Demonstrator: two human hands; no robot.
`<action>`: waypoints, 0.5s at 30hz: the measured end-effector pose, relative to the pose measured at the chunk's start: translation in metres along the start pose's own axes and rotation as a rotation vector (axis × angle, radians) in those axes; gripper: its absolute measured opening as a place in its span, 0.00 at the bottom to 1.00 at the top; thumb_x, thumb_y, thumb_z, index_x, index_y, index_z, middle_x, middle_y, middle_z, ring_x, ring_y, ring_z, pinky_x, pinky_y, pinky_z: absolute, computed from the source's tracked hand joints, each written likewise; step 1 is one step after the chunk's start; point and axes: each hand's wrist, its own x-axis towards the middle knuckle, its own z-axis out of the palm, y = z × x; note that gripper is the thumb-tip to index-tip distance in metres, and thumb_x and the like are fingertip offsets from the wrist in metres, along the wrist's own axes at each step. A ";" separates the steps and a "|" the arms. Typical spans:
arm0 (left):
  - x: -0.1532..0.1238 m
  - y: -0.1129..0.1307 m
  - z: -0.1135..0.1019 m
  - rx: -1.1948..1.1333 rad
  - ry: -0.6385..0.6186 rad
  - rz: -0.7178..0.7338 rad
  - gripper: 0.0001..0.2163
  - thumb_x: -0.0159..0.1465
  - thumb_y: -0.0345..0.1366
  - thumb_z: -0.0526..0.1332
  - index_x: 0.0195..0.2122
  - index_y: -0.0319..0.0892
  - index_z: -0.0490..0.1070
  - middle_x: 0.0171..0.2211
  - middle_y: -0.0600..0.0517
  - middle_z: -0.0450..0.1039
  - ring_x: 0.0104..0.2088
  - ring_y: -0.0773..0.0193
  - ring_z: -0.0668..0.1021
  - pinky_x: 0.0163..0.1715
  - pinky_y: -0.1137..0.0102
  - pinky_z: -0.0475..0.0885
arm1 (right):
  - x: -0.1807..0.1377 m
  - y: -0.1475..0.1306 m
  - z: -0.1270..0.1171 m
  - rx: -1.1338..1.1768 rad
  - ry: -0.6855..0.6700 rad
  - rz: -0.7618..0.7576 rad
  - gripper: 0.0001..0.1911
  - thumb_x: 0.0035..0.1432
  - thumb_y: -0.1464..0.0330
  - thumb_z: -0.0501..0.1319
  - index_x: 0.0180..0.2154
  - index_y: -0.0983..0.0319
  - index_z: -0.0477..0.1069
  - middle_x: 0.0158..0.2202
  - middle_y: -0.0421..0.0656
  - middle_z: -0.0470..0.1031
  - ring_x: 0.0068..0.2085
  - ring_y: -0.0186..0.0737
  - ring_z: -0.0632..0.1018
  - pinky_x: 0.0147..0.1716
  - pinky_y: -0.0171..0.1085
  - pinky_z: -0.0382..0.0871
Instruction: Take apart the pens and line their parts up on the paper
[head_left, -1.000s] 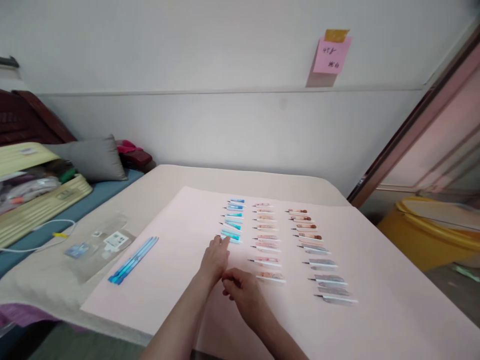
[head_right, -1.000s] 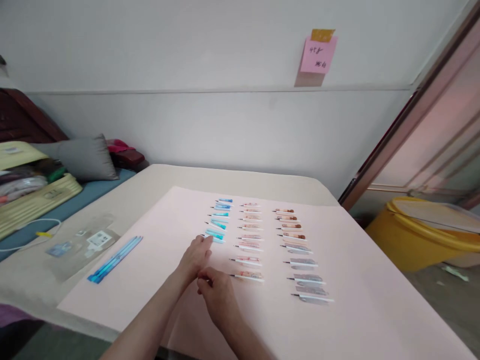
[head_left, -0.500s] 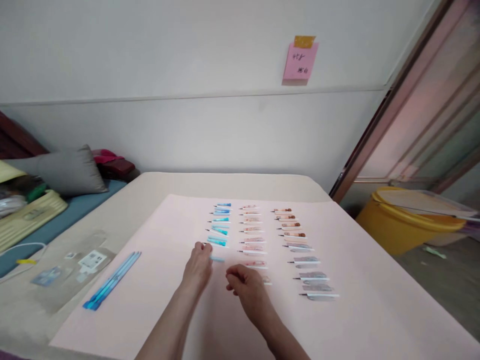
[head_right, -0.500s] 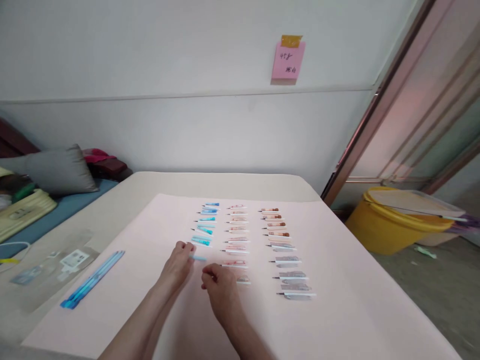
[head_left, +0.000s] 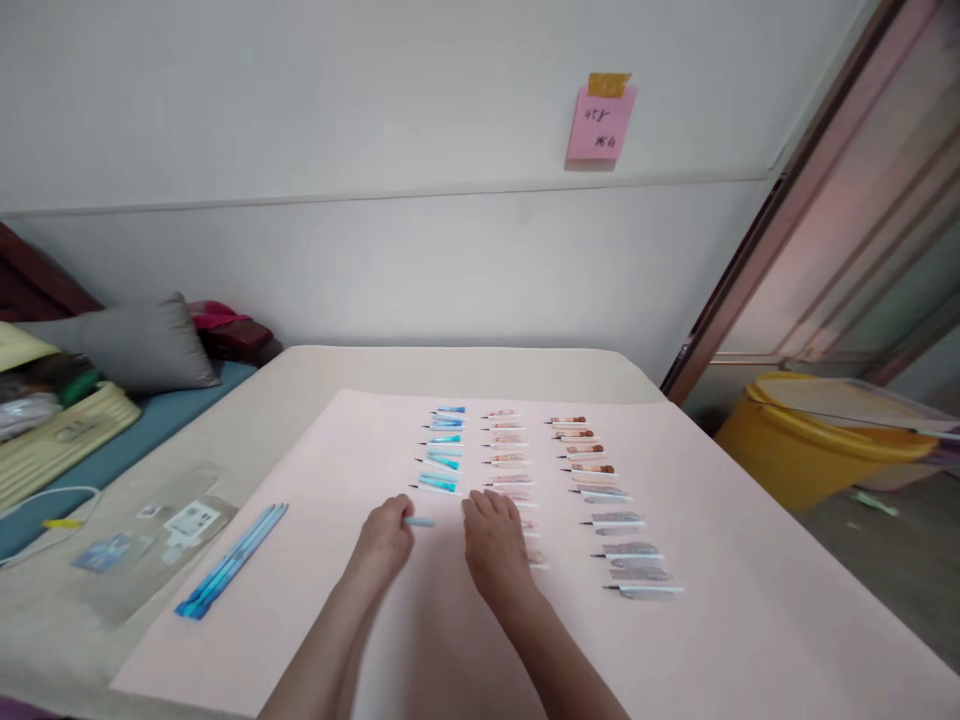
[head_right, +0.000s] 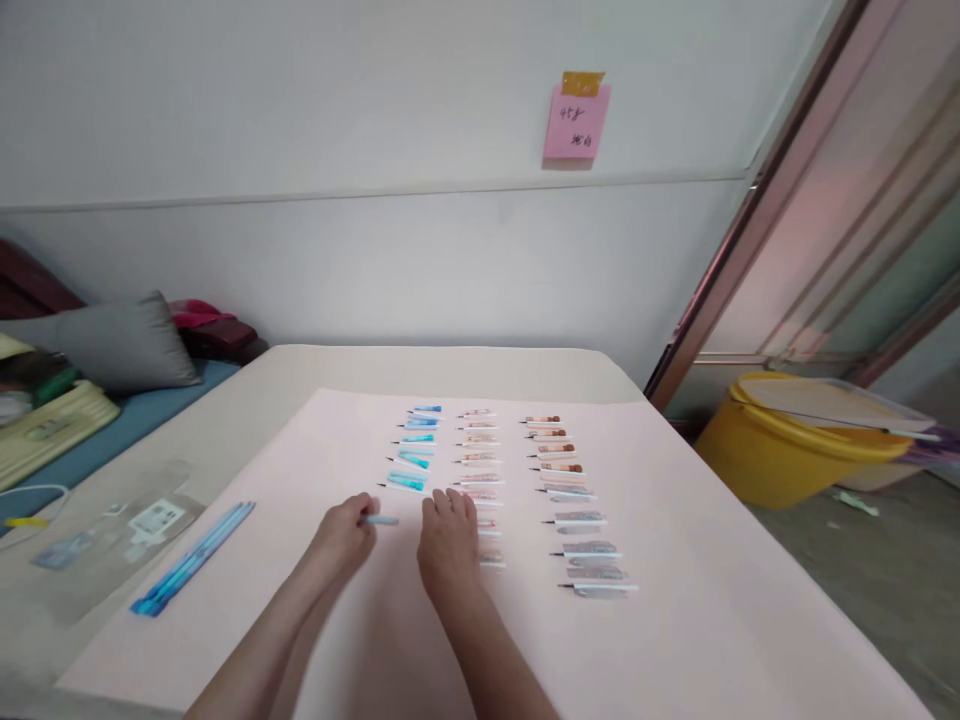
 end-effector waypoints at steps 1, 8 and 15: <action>0.002 -0.005 -0.003 -0.107 0.013 -0.036 0.08 0.47 0.22 0.52 0.24 0.42 0.66 0.24 0.53 0.70 0.27 0.65 0.71 0.28 0.73 0.60 | 0.003 -0.002 0.007 -0.033 0.001 -0.024 0.16 0.55 0.79 0.51 0.42 0.62 0.69 0.48 0.47 0.70 0.53 0.45 0.64 0.54 0.45 0.47; 0.006 -0.014 -0.015 -1.050 -0.006 -0.352 0.03 0.48 0.30 0.58 0.23 0.37 0.68 0.22 0.49 0.71 0.23 0.67 0.73 0.27 0.71 0.67 | 0.014 -0.014 0.042 -0.108 -0.027 0.002 0.17 0.54 0.81 0.48 0.43 0.66 0.69 0.50 0.52 0.68 0.55 0.46 0.61 0.56 0.46 0.39; 0.006 -0.009 -0.024 -1.202 0.119 -0.378 0.08 0.45 0.30 0.66 0.21 0.35 0.66 0.21 0.51 0.70 0.19 0.71 0.71 0.24 0.73 0.69 | 0.018 -0.023 0.043 -0.118 -0.020 0.011 0.15 0.52 0.82 0.51 0.36 0.62 0.70 0.35 0.47 0.72 0.41 0.45 0.68 0.49 0.46 0.49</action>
